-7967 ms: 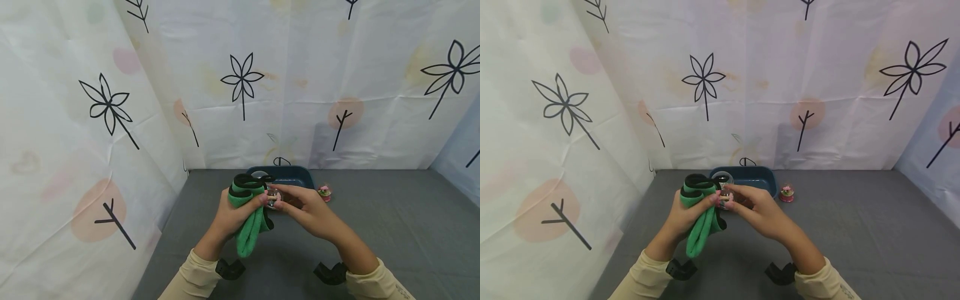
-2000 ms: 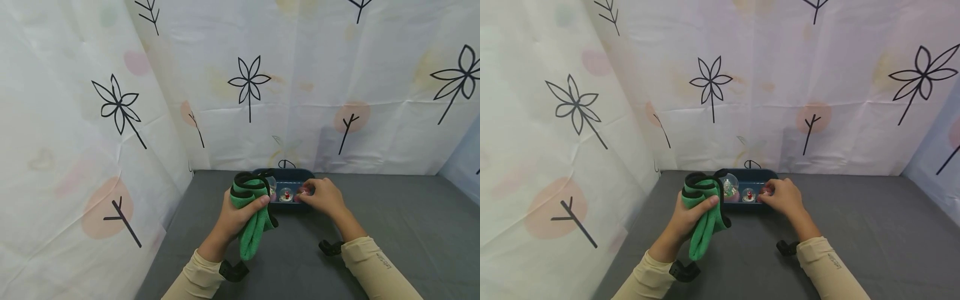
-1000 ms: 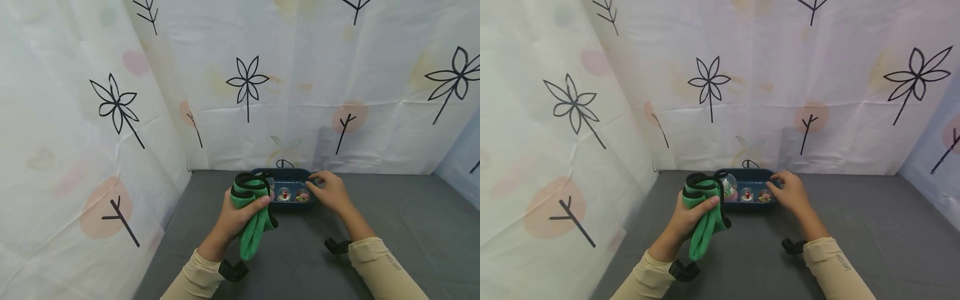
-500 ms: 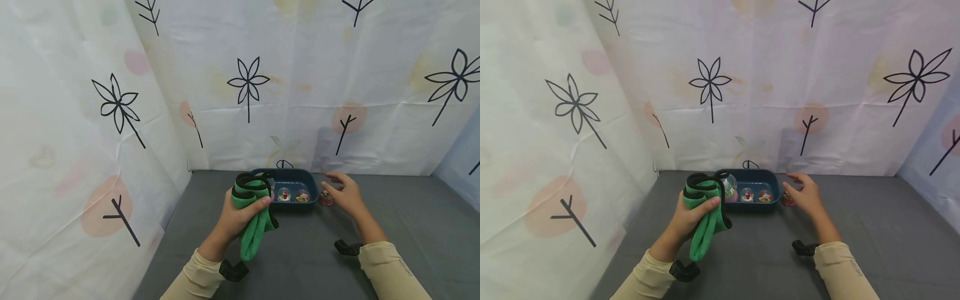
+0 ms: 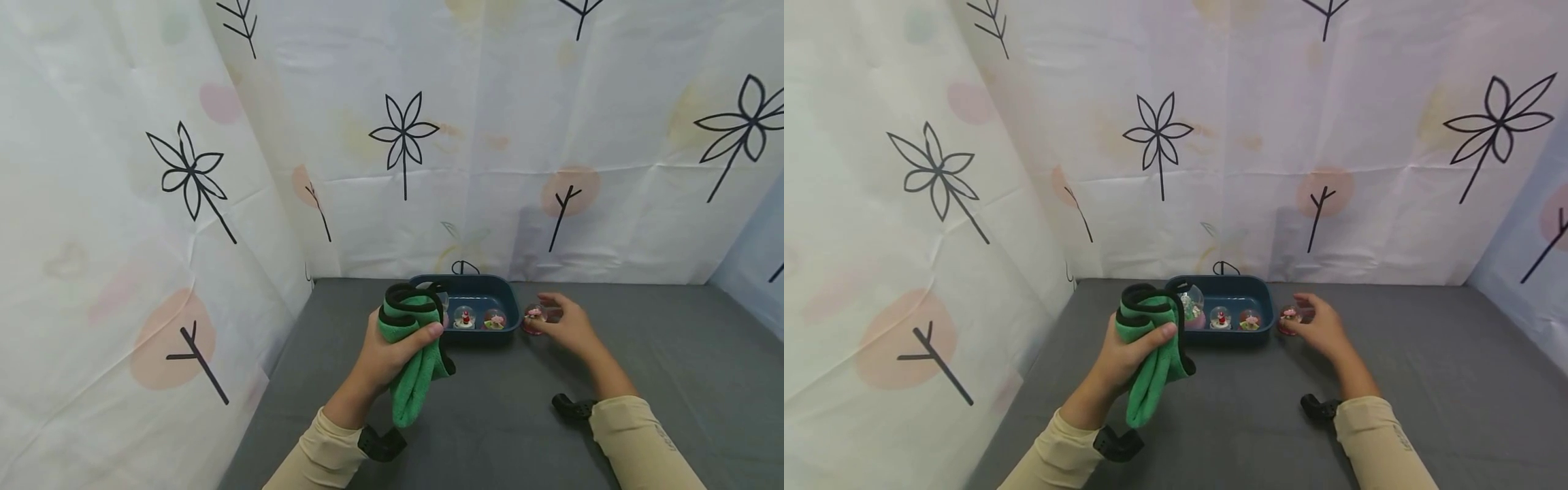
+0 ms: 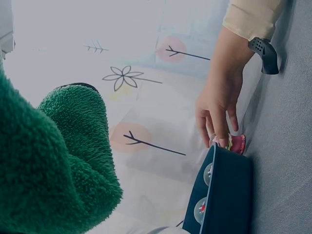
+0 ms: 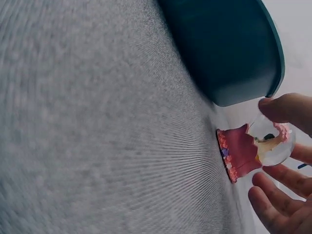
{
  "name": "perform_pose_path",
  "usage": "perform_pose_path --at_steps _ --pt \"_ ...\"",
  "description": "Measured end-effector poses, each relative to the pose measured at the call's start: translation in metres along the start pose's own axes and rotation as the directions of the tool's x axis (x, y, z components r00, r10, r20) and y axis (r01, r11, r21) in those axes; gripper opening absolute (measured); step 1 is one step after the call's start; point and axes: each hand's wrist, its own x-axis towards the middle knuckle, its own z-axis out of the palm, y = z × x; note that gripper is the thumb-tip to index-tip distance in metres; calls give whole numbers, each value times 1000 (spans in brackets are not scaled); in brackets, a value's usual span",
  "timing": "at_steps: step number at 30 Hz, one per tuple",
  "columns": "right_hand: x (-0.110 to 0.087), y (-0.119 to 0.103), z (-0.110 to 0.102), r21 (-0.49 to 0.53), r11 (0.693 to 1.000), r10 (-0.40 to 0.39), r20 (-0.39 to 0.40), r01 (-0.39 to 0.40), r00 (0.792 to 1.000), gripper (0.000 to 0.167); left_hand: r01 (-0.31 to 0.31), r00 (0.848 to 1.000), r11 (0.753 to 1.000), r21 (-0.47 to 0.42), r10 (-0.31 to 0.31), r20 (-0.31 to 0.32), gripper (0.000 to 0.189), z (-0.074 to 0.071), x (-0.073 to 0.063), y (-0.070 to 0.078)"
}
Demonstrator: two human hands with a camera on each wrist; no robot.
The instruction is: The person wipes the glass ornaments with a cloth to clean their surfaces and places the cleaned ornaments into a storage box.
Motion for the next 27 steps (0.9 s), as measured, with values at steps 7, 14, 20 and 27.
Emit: perform_pose_path --at_steps 7,14,20,27 --pt "2 6 1 7 1000 0 49 0 999 66 -3 1000 1000 -3 3 7 16 -1 0 -1" --pt "3 7 4 -18 999 -31 38 32 999 53 0 1000 1000 -6 0 6 17 -1 0 -2" --pt "3 7 4 -1 998 -57 18 58 998 47 -7 1000 1000 -17 7 15 18 -2 1 -2" --pt "0 -11 -6 85 989 -110 -122 121 986 47 -1 1000 1000 -25 1 13 19 -1 0 -3"
